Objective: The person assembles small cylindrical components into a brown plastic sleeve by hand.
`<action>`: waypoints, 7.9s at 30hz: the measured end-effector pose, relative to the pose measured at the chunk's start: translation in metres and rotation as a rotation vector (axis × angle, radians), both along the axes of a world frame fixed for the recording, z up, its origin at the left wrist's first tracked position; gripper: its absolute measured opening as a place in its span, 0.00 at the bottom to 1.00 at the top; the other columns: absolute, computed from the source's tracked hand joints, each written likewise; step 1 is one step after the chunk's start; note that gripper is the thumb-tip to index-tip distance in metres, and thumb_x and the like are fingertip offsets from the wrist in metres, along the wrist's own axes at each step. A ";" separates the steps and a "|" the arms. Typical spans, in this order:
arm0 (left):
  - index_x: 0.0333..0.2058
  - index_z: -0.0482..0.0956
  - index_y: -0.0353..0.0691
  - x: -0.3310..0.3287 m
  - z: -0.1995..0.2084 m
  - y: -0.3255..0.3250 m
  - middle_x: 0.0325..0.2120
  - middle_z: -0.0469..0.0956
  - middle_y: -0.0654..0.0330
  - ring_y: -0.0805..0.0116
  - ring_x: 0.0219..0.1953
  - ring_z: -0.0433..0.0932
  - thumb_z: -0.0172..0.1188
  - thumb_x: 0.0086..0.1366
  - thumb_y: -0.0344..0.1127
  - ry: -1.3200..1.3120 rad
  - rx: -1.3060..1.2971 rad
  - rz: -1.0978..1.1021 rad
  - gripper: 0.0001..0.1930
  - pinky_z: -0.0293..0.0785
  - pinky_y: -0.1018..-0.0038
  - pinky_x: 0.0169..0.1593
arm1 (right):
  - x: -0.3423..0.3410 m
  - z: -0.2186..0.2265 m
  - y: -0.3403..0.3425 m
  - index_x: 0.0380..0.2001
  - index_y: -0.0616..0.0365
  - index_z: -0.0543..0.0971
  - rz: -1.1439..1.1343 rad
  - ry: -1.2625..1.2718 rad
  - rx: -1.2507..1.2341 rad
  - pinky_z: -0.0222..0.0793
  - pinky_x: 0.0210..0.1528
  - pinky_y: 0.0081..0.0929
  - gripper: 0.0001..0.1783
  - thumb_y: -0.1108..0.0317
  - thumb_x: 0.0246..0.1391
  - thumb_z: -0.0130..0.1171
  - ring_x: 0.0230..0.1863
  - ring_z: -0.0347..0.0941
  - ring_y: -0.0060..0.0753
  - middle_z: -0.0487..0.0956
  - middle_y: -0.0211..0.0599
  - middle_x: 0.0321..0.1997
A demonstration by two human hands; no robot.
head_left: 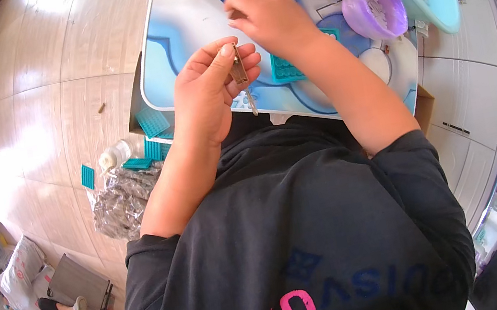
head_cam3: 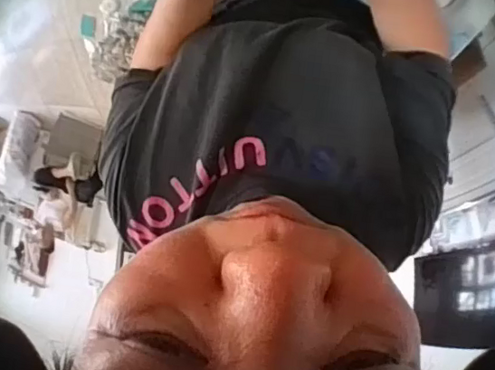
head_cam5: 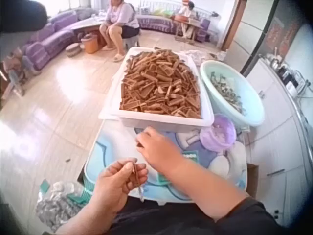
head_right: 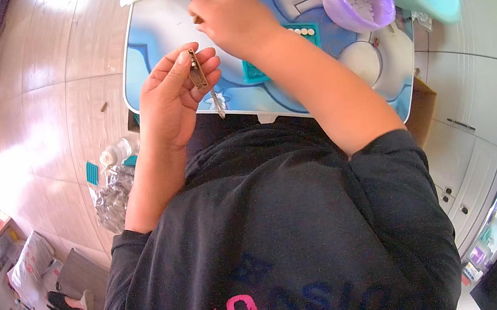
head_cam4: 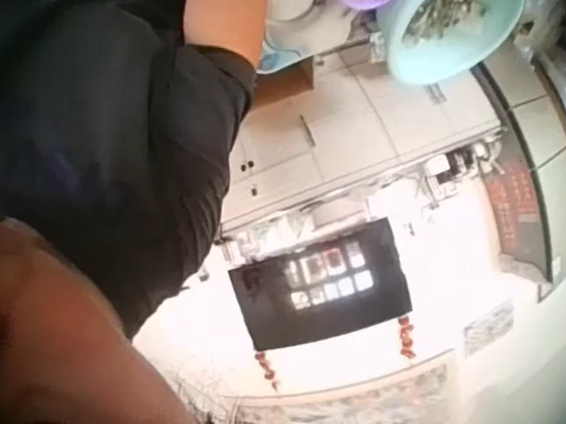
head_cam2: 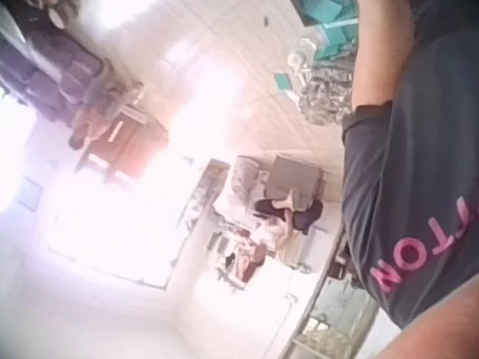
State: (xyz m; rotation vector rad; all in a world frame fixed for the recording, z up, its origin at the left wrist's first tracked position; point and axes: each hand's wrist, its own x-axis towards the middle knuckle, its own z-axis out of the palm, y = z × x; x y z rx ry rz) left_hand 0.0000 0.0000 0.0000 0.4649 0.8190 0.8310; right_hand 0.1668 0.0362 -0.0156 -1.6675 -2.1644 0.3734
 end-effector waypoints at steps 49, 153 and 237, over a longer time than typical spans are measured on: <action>0.49 0.69 0.33 0.070 0.024 -0.045 0.39 0.76 0.56 0.67 0.40 0.78 0.45 0.69 0.36 -0.017 0.128 -0.406 0.15 0.75 0.73 0.45 | 0.051 0.044 -0.157 0.58 0.60 0.62 -0.074 0.401 0.292 0.64 0.50 0.33 0.44 0.74 0.34 0.71 0.46 0.69 0.39 0.73 0.40 0.48; 0.38 0.75 0.36 0.062 0.026 -0.035 0.18 0.72 0.62 0.79 0.20 0.68 0.54 0.57 0.25 0.421 0.970 -0.456 0.09 0.65 0.81 0.25 | 0.071 0.016 -0.149 0.22 0.55 0.72 -0.521 1.764 -0.691 0.55 0.19 0.18 0.20 0.50 0.60 0.48 0.17 0.60 0.19 0.67 0.25 0.17; 0.45 0.71 0.30 0.085 0.003 -0.043 0.36 0.77 0.54 0.67 0.37 0.78 0.49 0.67 0.37 -0.209 -0.112 -0.446 0.15 0.76 0.71 0.44 | 0.073 0.034 -0.154 0.30 0.64 0.76 -0.337 0.501 0.332 0.67 0.31 0.20 0.05 0.81 0.47 0.59 0.28 0.72 0.30 0.75 0.38 0.28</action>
